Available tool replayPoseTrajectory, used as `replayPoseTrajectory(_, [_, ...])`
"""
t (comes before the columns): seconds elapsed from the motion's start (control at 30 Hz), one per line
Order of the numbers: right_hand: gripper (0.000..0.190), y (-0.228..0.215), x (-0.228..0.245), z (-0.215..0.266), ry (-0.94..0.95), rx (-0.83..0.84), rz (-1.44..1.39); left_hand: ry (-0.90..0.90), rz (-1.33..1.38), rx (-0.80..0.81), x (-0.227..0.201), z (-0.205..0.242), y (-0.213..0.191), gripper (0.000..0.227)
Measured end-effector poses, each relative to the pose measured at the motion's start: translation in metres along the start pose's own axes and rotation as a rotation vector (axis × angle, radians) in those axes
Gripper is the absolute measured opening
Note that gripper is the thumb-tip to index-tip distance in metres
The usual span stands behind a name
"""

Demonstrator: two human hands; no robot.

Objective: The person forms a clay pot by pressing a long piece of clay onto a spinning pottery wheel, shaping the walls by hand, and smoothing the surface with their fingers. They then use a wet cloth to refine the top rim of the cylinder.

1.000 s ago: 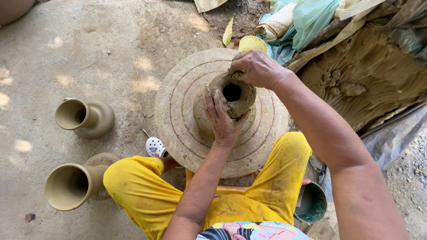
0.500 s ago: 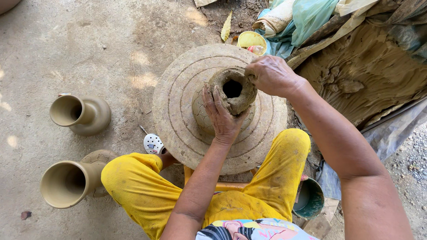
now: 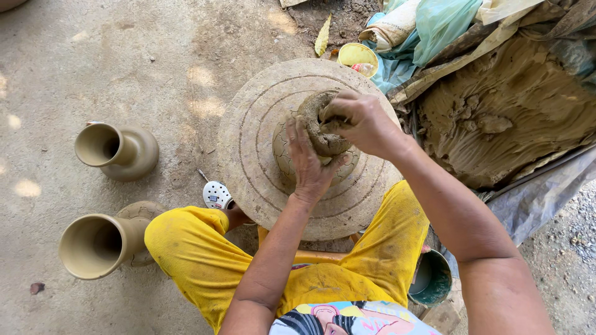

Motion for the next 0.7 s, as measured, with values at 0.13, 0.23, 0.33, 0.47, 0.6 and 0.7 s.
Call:
replayPoseTrajectory(0.13, [0.037, 0.014, -0.003, 0.006, -0.38, -0.005, 0.27, -0.041, 0.067, 0.127, 0.001, 0.0, 0.005, 0.127])
replayPoseTrajectory(0.23, [0.03, 0.024, -0.01, 0.013, -0.325, 0.001, 0.314, -0.044, 0.069, 0.144, 0.004, 0.002, 0.009, 0.125])
replayPoseTrajectory(0.33, [0.018, 0.027, -0.006, 0.023, -0.363, 0.046, 0.411, -0.017, 0.031, 0.131, 0.004, 0.001, 0.011, 0.126])
replayPoseTrajectory(0.47, [0.03, 0.013, 0.012, 0.04, -0.483, 0.079, 0.587, -0.026, 0.015, 0.166, 0.002, -0.001, 0.003, 0.127])
replayPoseTrajectory(0.6, [0.027, -0.004, 0.018, 0.059, -0.459, 0.048, 0.771, -0.002, -0.046, 0.179, 0.006, -0.005, -0.008, 0.132])
replayPoseTrajectory(0.7, [0.021, -0.01, 0.008, 0.068, -0.398, -0.006, 0.768, 0.011, -0.066, 0.094, 0.019, -0.013, -0.017, 0.114])
Point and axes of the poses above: each hand's wrist, its own z-axis away from the middle knuckle, its own y-axis out of the palm, x = y × z, the point moved 2 cm from there along -z, towards the middle knuckle, and after that the axes turned 14 degrees about -z, right-handed, at the moved point
